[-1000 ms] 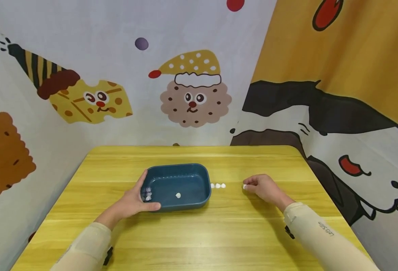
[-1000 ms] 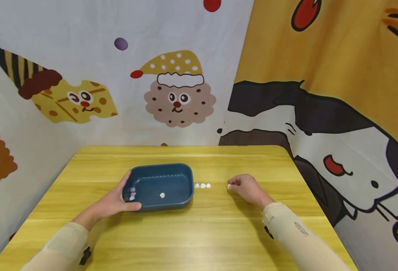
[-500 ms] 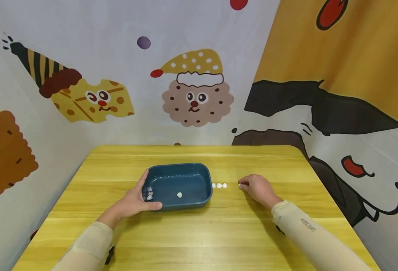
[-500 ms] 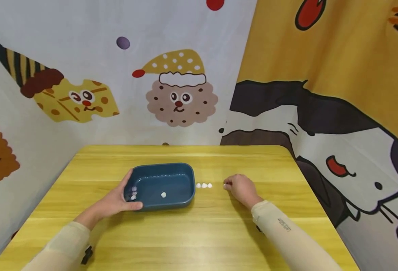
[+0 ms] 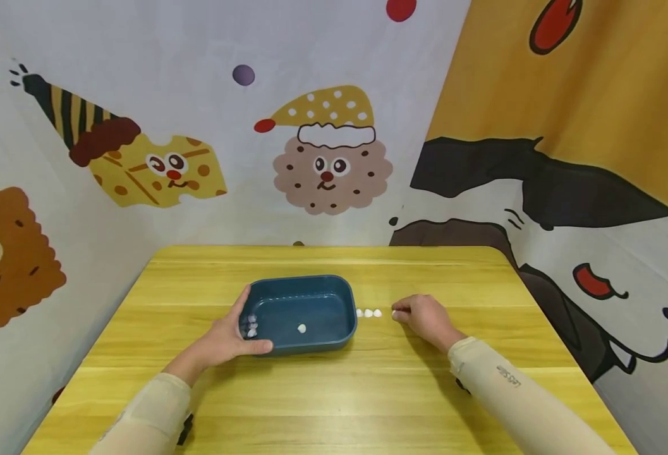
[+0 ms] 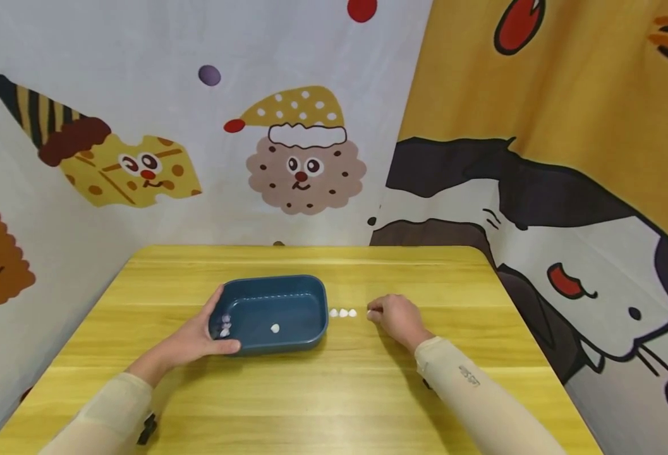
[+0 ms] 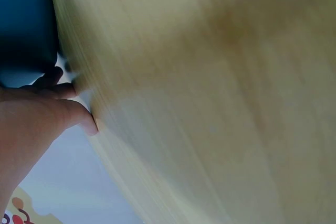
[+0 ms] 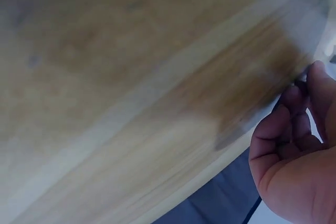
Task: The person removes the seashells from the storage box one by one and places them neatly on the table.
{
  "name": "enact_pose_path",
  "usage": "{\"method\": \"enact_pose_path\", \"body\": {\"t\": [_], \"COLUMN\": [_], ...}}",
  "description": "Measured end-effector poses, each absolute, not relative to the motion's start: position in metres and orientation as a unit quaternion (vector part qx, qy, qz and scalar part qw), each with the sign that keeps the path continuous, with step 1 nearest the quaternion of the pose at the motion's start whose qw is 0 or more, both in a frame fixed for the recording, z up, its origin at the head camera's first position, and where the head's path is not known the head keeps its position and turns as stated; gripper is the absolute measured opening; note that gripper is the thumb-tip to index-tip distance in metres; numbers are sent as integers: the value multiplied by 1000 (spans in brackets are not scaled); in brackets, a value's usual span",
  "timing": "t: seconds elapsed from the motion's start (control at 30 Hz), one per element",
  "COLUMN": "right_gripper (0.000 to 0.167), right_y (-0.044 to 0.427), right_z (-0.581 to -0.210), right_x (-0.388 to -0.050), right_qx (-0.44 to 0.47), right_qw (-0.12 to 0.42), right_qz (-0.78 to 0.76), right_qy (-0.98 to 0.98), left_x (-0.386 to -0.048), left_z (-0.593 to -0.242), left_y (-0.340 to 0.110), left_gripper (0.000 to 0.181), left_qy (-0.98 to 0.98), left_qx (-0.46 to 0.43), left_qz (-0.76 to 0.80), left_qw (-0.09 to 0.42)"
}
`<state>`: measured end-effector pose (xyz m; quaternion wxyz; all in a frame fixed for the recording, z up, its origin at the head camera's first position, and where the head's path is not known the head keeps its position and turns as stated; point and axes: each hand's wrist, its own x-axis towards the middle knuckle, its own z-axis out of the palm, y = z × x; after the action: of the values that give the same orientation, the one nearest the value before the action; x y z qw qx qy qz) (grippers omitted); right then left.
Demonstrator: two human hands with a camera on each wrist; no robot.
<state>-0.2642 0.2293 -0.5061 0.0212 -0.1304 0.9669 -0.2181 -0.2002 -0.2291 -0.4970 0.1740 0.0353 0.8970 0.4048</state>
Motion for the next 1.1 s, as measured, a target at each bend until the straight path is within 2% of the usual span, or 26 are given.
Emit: {"method": "enact_pose_path", "body": {"t": [0.13, 0.27, 0.37, 0.5, 0.63, 0.73, 0.9, 1.1], "right_gripper": [32, 32, 25, 21, 29, 34, 27, 20], "right_y": [229, 212, 174, 111, 58, 35, 25, 22], "right_z": [-492, -462, -441, -429, -443, -466, -499, -499], "right_x": [-272, -278, -276, -262, -251, -251, -254, -259], "right_qx": [-96, -97, -146, -244, -320, -328, -305, -305], "right_qw": [27, 0, -13, 10, 54, 78, 94, 79], "right_qz": [-277, -312, -325, -303, -206, -153, -162, -194], "right_qy": [956, 945, 934, 921, 923, 929, 934, 929], "left_x": [-199, -199, -198, -197, -198, -196, -194, -200], "left_z": [-495, -492, -491, -492, -496, -501, -507, -504], "left_y": [-230, -230, -231, -231, -228, -226, -223, -229], "left_gripper": [141, 142, 144, 143, 140, 139, 138, 138], "left_qy": [896, 896, 899, 900, 897, 889, 885, 899], "left_qx": [38, 39, 34, 35, 42, 35, 36, 34], "left_qz": [408, 407, 402, 399, 406, 421, 427, 408], "left_qw": [172, 172, 172, 171, 171, 177, 183, 159]}}
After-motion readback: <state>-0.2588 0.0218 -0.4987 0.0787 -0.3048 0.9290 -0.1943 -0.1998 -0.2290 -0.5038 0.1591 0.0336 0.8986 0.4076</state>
